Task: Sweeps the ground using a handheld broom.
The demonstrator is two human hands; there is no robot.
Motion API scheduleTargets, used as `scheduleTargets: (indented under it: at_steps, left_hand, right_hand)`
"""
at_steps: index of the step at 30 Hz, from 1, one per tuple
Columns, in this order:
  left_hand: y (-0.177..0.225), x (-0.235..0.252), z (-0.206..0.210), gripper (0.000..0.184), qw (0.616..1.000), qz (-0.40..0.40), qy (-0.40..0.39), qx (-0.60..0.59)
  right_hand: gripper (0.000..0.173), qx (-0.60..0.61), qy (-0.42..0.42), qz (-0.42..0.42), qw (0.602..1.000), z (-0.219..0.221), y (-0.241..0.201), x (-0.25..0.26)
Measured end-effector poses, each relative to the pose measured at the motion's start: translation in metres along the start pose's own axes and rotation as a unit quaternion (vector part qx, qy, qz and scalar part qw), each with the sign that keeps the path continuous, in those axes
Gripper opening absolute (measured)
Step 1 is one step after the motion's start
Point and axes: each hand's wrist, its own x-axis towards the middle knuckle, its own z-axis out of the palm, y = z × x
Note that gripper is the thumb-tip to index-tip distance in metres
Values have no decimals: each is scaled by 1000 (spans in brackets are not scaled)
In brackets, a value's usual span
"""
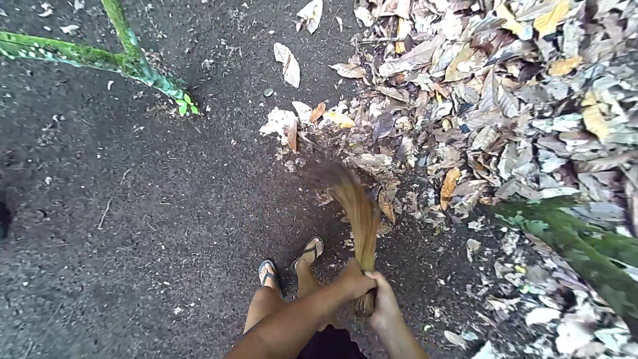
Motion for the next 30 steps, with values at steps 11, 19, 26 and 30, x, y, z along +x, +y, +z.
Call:
scheduleTargets:
  at_steps: [11, 19, 26, 30]
  left_hand:
    - [-43, -116, -40, 74, 974, 95, 166, -125]
    - [-29, -69, -123, 50, 924, -38, 287, -248]
    - [95, 22, -162, 68, 996, 81, 32, -6]
    - [101, -26, -216, 76, 985, 174, -9, 11]
  right_hand:
    - [38, -71, -156, 17, 985, 47, 45, -70]
    - [20, -188, -144, 185, 954, 153, 22, 21]
    - [21, 13, -21, -61, 998, 175, -69, 36]
    - [30, 19, -12, -118, 993, 224, -47, 2]
